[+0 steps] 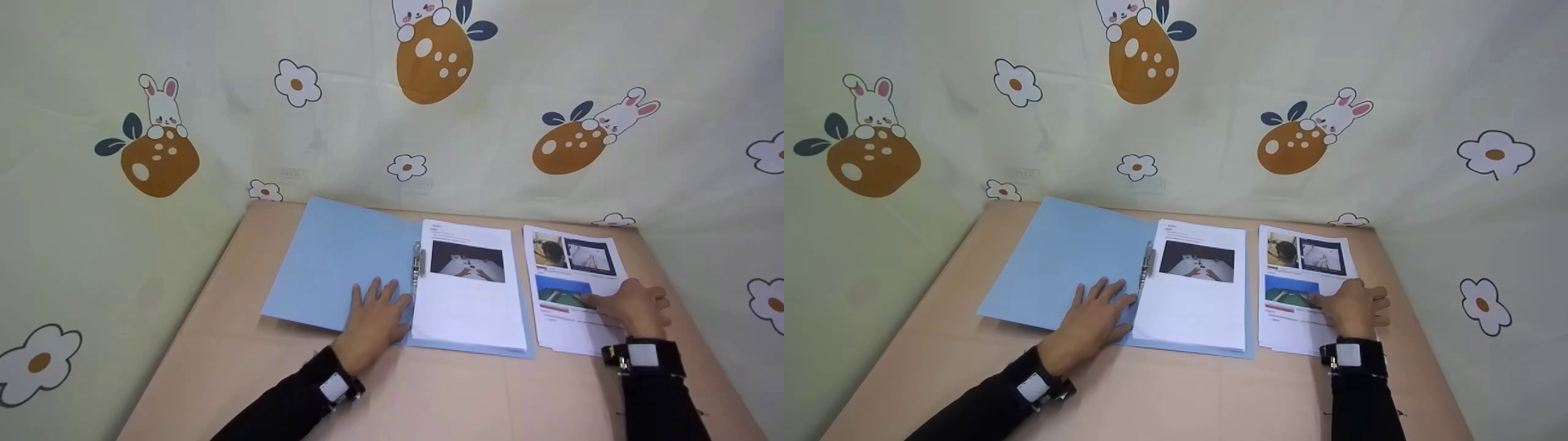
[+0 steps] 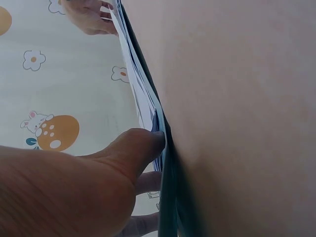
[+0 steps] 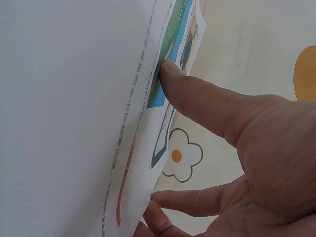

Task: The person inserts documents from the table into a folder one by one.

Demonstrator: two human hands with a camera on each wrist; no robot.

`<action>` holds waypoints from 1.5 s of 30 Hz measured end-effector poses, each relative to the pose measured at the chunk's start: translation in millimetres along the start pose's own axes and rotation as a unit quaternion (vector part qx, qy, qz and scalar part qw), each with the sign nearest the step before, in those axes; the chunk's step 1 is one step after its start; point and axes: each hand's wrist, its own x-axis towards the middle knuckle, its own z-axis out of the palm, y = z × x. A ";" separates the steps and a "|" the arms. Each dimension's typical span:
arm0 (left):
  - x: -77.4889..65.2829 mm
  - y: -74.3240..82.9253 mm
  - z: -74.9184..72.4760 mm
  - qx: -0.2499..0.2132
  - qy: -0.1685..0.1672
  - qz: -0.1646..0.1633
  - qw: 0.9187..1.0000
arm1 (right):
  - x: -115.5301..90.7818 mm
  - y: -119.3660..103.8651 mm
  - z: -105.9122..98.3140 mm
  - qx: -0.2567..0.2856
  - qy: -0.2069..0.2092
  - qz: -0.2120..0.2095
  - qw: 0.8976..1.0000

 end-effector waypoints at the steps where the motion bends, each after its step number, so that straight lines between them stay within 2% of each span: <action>1: 0.0 0.0 0.0 0.000 0.000 0.000 1.000 | -0.9 0.0 0.1 0.000 0.003 -0.003 1.000; 8: -0.3 -0.3 -0.7 -0.008 -0.005 0.000 1.000 | -5.9 -3.4 0.9 0.011 0.011 0.002 1.000; 18: 0.0 -0.7 0.7 -0.011 -0.003 -0.003 1.000 | -5.1 -3.3 0.8 0.029 -0.002 0.005 1.000; 28: -0.9 -0.8 1.1 -0.006 0.004 0.002 1.000 | -4.6 1.2 -1.5 0.061 0.041 -0.030 0.997; 37: -0.3 -0.5 0.8 -0.002 0.010 0.004 1.000 | -1.8 2.7 -1.6 0.107 0.116 -0.061 0.985; 45: 1.2 -0.7 0.6 -0.008 -0.003 0.000 1.000 | -6.0 0.6 -7.7 0.178 0.108 -0.033 0.978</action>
